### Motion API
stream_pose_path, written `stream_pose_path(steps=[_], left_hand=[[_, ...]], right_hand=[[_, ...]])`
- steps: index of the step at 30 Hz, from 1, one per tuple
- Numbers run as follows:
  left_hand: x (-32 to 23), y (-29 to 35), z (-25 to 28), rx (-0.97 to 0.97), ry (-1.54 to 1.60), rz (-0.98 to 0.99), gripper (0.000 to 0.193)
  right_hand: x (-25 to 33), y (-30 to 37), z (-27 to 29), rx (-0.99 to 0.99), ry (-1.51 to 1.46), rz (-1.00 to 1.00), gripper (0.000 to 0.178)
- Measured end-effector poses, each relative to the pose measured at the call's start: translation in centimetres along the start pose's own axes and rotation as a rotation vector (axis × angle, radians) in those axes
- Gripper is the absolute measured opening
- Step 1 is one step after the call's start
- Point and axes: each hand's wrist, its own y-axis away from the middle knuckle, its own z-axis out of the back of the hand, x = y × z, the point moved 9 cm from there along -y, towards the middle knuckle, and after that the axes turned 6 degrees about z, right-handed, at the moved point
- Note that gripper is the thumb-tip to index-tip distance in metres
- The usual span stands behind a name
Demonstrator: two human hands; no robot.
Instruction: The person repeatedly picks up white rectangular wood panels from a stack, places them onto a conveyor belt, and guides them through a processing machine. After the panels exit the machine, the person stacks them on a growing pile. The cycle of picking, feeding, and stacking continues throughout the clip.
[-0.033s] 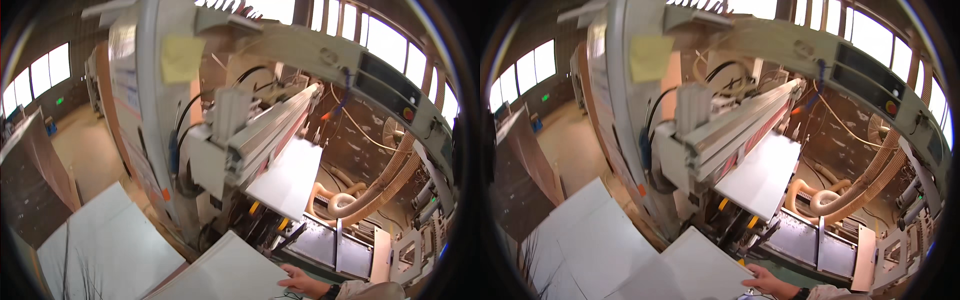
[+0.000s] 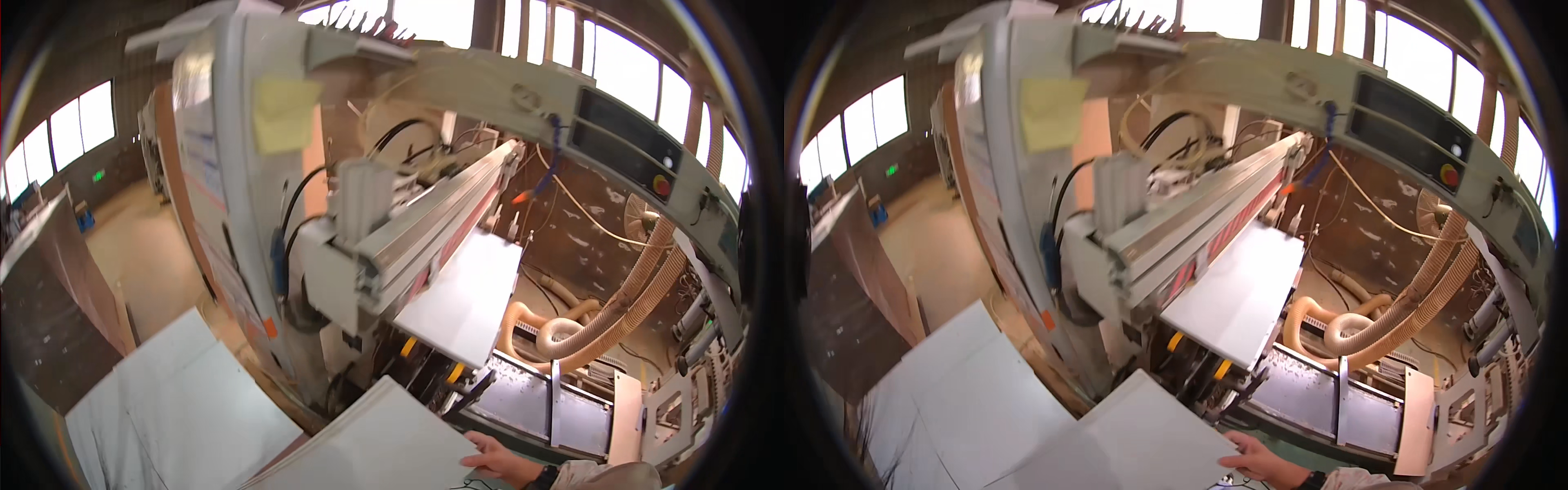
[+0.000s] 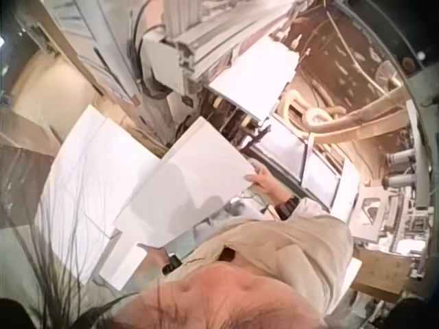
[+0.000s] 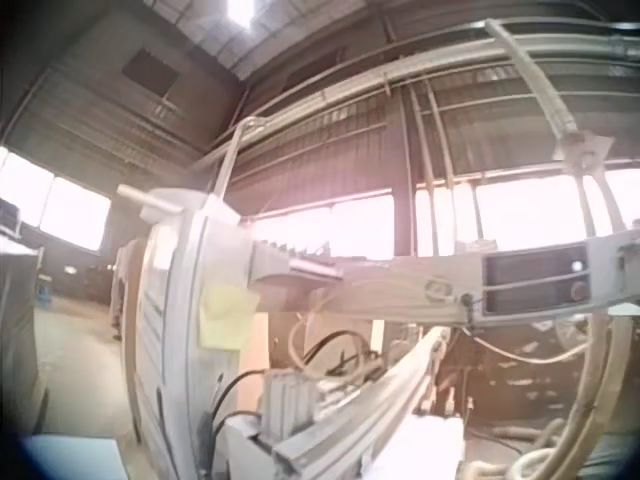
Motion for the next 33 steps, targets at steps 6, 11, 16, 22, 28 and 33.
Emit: stream_pose_path(steps=[6, 11, 16, 22, 28, 33], left_hand=[[-11.2, 12.3, -1.0, -0.129, -0.601, -0.248, 0.065], [-17.4, 19.9, -11.8, 0.077, -0.198, -0.271, 0.071], [-18.8, 21.8, -22.0, 0.136, -0.142, -0.405, 0.072], [-17.7, 20.0, -33.0, 0.305, 0.237, -0.294, 0.06], [-27.4, 24.6, -38.3, 0.423, -0.357, -0.478, 0.047], [-24.4, 13.3, -42.1, 0.487, -0.327, -0.476, 0.038]], right_hand=[[8.7, 0.7, 11.1, -0.113, -0.496, 0.347, 0.059], [14.2, -1.7, 22.0, -0.426, -0.823, 0.56, 0.078], [20.0, -5.2, 29.6, -0.488, -0.817, 0.719, 0.069], [19.6, -10.6, 31.3, -0.873, -0.38, 0.698, 0.044], [20.4, -14.3, 27.6, -0.96, 0.074, 0.772, 0.071], [22.5, -18.0, 27.7, -0.978, 0.283, 0.688, 0.074]])
